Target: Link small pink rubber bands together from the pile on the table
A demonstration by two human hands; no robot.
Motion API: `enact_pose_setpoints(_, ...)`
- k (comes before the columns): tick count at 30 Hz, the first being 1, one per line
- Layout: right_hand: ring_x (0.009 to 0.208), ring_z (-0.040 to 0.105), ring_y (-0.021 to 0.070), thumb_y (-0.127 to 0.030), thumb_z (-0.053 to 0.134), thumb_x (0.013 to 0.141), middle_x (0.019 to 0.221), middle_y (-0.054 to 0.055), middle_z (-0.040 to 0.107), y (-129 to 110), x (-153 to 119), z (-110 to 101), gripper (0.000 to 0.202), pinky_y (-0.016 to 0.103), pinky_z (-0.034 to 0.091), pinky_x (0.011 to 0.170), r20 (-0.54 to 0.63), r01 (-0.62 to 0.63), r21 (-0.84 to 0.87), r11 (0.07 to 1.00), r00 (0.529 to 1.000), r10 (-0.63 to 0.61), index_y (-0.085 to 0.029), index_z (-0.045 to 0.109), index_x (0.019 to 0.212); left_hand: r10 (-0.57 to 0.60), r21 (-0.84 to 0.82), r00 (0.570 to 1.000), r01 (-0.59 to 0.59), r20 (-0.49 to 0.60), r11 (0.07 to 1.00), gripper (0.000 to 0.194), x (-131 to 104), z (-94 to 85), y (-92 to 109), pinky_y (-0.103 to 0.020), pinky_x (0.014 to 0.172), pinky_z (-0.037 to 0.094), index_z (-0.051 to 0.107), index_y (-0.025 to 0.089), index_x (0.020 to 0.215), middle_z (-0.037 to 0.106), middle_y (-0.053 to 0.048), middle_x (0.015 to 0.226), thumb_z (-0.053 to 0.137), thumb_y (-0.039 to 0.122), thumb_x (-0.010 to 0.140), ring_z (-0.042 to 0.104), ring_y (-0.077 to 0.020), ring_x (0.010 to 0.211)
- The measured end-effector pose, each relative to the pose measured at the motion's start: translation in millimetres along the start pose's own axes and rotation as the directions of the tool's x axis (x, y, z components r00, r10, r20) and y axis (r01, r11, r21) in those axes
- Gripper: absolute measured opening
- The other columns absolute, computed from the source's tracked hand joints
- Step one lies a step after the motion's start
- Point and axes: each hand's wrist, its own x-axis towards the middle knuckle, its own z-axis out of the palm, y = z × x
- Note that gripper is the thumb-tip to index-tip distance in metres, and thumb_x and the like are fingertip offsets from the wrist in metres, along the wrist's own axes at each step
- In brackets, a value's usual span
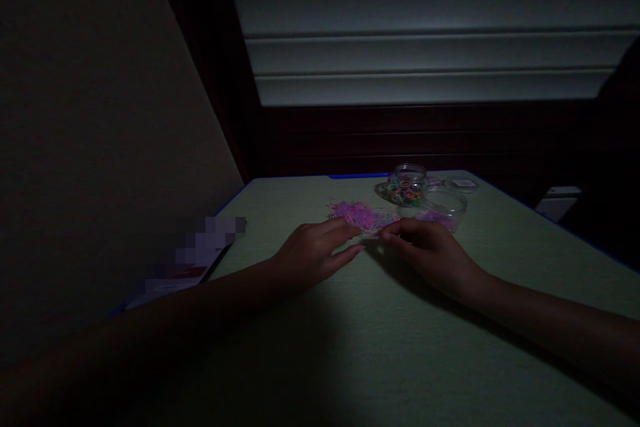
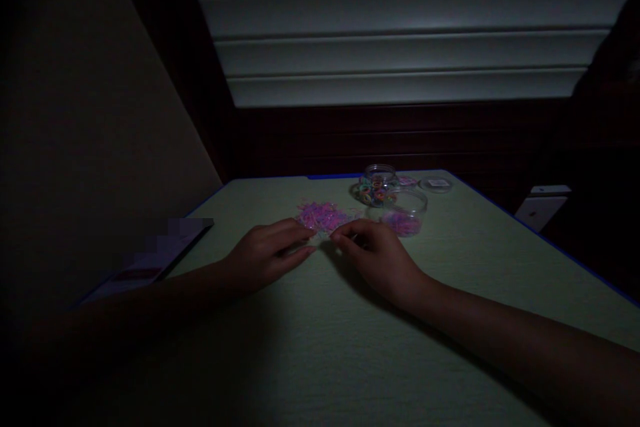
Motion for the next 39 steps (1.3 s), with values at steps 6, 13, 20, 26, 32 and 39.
enact_pose_setpoints(6,0.070,0.057,0.0126,-0.029,0.050,0.078,0.078,0.003,0.064,1.3,-1.5,1.4,0.019,0.024,0.043,0.065,0.043,0.048,-0.017,0.999,0.998,-0.047,-0.016,0.063,0.079,0.091,0.010,0.996,-0.091,0.001,0.996,0.024,0.3,-3.1,1.8,-0.022,0.067,0.045,0.052,0.014,0.104,0.060,-0.006,0.090,0.048,0.025,0.083,0.056,-0.0123,0.080)
enact_pose_setpoints(13,0.071,0.057,0.0134,-0.029,0.050,0.078,0.079,0.003,0.064,1.9,-2.2,2.3,0.018,0.025,0.044,0.066,0.067,0.053,-0.024,0.998,0.996,-0.052,-0.017,0.063,0.079,0.084,0.000,0.995,-0.085,0.057,0.996,0.020,1.7,-4.3,3.2,-0.021,0.067,0.045,0.056,0.014,0.094,0.060,-0.005,0.085,0.041,0.023,0.086,0.056,-0.0109,0.077)
enact_pose_setpoints(20,0.067,0.056,0.0124,-0.031,0.050,0.077,0.075,0.002,0.063,1.4,-1.7,2.6,0.019,0.023,0.044,0.061,0.046,0.023,-0.011,1.000,0.999,-0.023,-0.017,0.063,0.079,0.087,-0.016,0.993,-0.086,0.074,0.996,0.019,2.1,-5.7,3.0,-0.022,0.067,0.044,0.056,0.014,0.093,0.060,-0.005,0.085,0.041,0.022,0.086,0.055,-0.0112,0.077)
enact_pose_setpoints(26,0.068,0.056,0.0131,-0.033,0.050,0.077,0.077,0.003,0.063,1.2,-1.4,3.4,0.021,0.024,0.044,0.061,0.067,0.036,-0.015,0.999,0.997,-0.035,-0.016,0.063,0.080,0.091,-0.005,0.993,-0.091,0.072,0.996,0.019,2.1,-5.7,3.2,-0.020,0.064,0.043,0.057,0.014,0.093,0.060,-0.004,0.081,0.041,0.023,0.086,0.055,-0.0103,0.074)
enact_pose_setpoints(32,0.070,0.056,0.0131,-0.029,0.051,0.077,0.078,0.003,0.063,1.5,-3.3,3.3,0.018,0.024,0.044,0.062,0.108,0.085,-0.052,0.995,0.991,-0.079,-0.017,0.063,0.083,0.084,0.000,0.994,-0.084,0.073,0.996,0.020,1.9,-6.0,3.4,-0.020,0.064,0.043,0.058,0.014,0.089,0.059,-0.004,0.079,0.040,0.024,0.086,0.055,-0.0098,0.073)
enact_pose_setpoints(39,0.070,0.056,0.0129,-0.024,0.051,0.077,0.077,0.003,0.062,-2.8,-5.5,3.0,0.014,0.025,0.043,0.065,0.072,0.113,-0.117,0.987,0.992,-0.105,-0.017,0.063,0.080,0.097,-0.005,0.991,-0.097,0.088,0.995,0.019,0.7,-5.4,1.8,-0.021,0.064,0.043,0.057,0.015,0.093,0.059,-0.004,0.079,0.042,0.023,0.085,0.055,-0.0104,0.071)
